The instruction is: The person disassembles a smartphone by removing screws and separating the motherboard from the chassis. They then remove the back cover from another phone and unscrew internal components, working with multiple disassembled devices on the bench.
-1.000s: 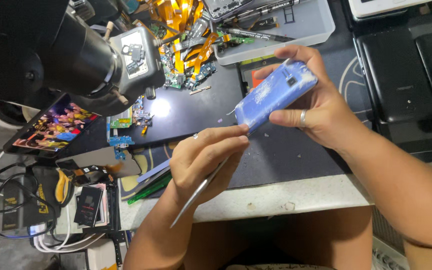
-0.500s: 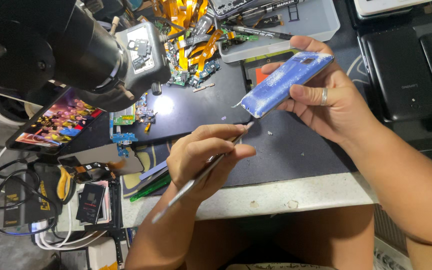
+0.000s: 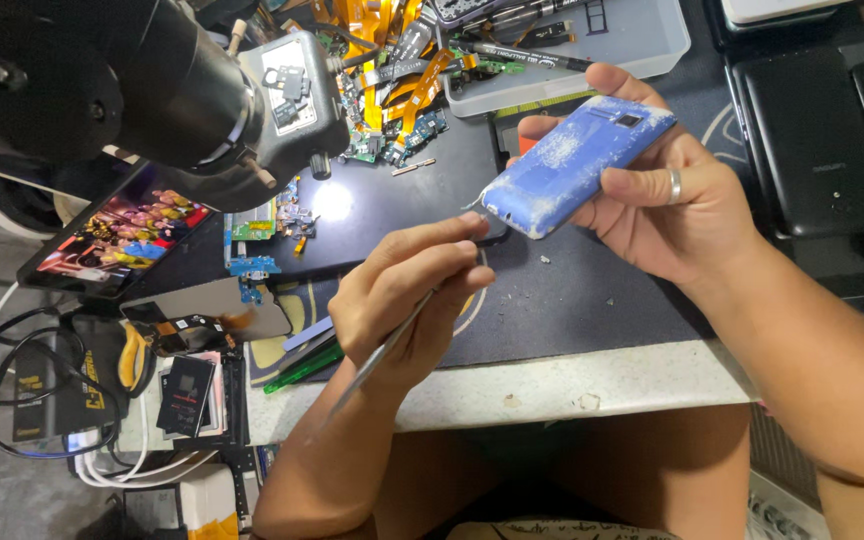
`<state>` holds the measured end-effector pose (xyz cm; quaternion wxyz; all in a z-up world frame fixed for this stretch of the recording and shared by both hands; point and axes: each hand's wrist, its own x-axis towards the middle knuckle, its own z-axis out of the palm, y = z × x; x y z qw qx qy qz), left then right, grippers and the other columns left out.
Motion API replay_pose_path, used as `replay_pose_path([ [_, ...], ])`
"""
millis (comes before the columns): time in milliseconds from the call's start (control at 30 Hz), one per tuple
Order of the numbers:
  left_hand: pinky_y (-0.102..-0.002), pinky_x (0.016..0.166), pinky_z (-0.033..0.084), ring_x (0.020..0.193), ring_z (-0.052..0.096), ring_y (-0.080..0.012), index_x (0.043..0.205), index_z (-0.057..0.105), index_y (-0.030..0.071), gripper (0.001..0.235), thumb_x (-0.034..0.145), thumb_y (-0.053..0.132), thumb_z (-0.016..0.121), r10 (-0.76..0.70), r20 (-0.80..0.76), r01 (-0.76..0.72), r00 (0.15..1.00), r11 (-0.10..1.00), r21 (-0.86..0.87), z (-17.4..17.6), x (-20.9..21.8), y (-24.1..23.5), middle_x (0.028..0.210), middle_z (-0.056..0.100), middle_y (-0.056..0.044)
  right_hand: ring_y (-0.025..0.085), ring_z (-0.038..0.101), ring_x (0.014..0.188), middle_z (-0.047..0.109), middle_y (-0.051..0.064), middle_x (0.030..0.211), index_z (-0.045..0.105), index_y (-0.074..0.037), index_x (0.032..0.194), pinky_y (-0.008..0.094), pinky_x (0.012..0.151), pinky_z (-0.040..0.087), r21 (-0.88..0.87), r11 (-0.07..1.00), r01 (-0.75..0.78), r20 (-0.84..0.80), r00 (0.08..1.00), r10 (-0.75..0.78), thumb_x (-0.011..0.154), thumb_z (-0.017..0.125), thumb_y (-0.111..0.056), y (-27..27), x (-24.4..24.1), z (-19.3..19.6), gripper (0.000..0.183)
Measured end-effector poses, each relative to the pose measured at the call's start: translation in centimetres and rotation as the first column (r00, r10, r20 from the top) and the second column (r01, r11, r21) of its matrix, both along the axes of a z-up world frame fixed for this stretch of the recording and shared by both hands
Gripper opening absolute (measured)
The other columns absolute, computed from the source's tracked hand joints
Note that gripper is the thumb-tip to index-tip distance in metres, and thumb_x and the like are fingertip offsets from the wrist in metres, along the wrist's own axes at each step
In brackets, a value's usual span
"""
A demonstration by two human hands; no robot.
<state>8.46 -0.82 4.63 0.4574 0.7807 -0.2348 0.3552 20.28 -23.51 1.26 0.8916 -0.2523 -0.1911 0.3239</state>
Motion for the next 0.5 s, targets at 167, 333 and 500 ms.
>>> replay_pose_path([
  [167, -0.029, 0.088, 0.065, 0.103, 0.078, -0.0258, 0.111, 0.066, -0.003, 0.018, 0.098, -0.004, 0.079, 0.037, -0.005, -0.037, 0.999, 0.999, -0.006, 0.25, 0.1, -0.46, 0.117, 0.073, -0.021, 0.043, 0.052, 0.149, 0.053, 0.03, 0.149, 0.05, -0.016, 0.152, 0.055, 0.122, 0.047, 0.014, 1.0, 0.022, -0.029, 0.999, -0.022, 0.101, 0.068, -0.001, -0.23, 0.16, -0.07, 0.056],
  [333, -0.031, 0.089, 0.066, 0.105, 0.078, -0.0273, 0.109, 0.065, -0.002, 0.02, 0.095, -0.005, 0.08, 0.007, 0.014, -0.007, 1.0, 1.0, 0.003, 0.23, 0.25, -0.44, 0.115, 0.073, -0.021, 0.043, 0.052, 0.148, 0.055, 0.03, 0.149, 0.051, -0.015, 0.148, 0.054, 0.119, 0.048, -0.005, 0.999, 0.052, -0.058, 0.997, -0.052, 0.103, 0.067, -0.006, -0.07, 0.04, -0.19, 0.049],
  [500, -0.037, 0.092, 0.065, 0.111, 0.076, -0.0325, 0.109, 0.062, -0.002, 0.026, 0.093, -0.004, 0.082, -0.06, 0.058, 0.057, 0.997, 0.997, 0.059, 0.12, 0.29, -0.43, 0.113, 0.073, -0.022, 0.041, 0.053, 0.148, 0.056, 0.028, 0.146, 0.051, -0.015, 0.149, 0.054, 0.118, 0.049, -0.002, 0.999, 0.033, -0.069, 0.997, -0.033, 0.105, 0.067, -0.008, 0.13, -0.16, -0.58, 0.048],
])
